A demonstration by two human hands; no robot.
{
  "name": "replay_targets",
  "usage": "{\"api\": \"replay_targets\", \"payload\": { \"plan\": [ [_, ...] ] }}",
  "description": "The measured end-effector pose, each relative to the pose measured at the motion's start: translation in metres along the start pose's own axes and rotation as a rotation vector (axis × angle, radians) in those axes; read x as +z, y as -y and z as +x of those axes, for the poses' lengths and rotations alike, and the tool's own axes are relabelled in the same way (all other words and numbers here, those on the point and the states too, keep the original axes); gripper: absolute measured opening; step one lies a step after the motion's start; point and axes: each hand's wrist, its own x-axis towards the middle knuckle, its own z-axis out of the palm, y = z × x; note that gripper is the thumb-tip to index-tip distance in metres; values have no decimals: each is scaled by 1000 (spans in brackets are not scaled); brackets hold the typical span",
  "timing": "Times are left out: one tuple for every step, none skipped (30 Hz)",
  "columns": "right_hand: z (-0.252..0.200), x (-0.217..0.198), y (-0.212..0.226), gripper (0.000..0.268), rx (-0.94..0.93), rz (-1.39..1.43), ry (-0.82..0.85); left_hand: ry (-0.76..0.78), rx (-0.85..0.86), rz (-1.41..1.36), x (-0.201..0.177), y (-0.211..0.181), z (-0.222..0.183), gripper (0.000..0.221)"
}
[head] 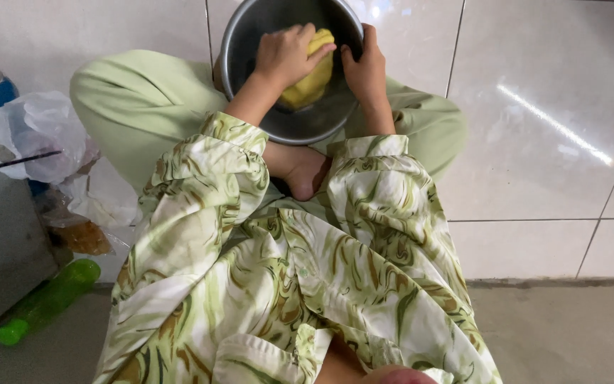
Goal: Kneading a ball of yellow dough in a metal bowl while sitting on the floor.
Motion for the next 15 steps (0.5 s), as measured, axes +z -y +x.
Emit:
{"api": "replay_targets", "payload": {
  "plan": [
    [0, -1, 0, 39, 6, 2, 3, 7, -2, 0, -19, -1, 11, 47],
    [0, -2, 0, 39, -22, -5, 11, -108, 120, 24, -38, -1, 21, 42],
    [1, -1, 0, 39, -52, -8, 20, -222, 242, 52, -57, 1, 33, 38],
    [0, 0, -1, 39, -48, -2, 26, -215, 239, 55, -61, 3, 29, 38],
    [2, 0, -1, 40, -54, -7, 11, -152, 310, 60, -65, 5, 28, 34],
    [4, 1, -1, 42, -60, -12, -5, -88, 380, 64, -69, 8, 27, 35],
    [4, 2, -1, 42, -60, -8, -3, -85, 380, 67, -54, 13, 8, 35],
    [4, 3, -2, 44, -33, -7, -4, 90, 381, 66, -38, 18, -10, 41],
    [4, 3, -4, 47, -4, -10, -4, 264, 380, 60, -21, 22, -28, 55],
    [4, 3, 1, 47, -1, -10, -2, 267, 378, 59, -20, 19, -36, 55],
    [3, 2, 4, 46, -26, -9, 7, 312, 390, 97, -18, 15, -44, 49],
    [2, 1, 8, 46, -51, -7, 16, 358, 401, 135, -17, 11, -52, 45],
    [2, 3, 2, 46, -45, -7, 19, 364, 400, 131, -18, 9, -46, 45],
    [1, 5, -4, 48, -45, -38, 11, 301, 326, -5, -20, 6, -40, 33],
    [2, 6, -9, 50, -52, -73, 0, 229, 251, -140, -21, 3, -32, 28]
  ]
}}
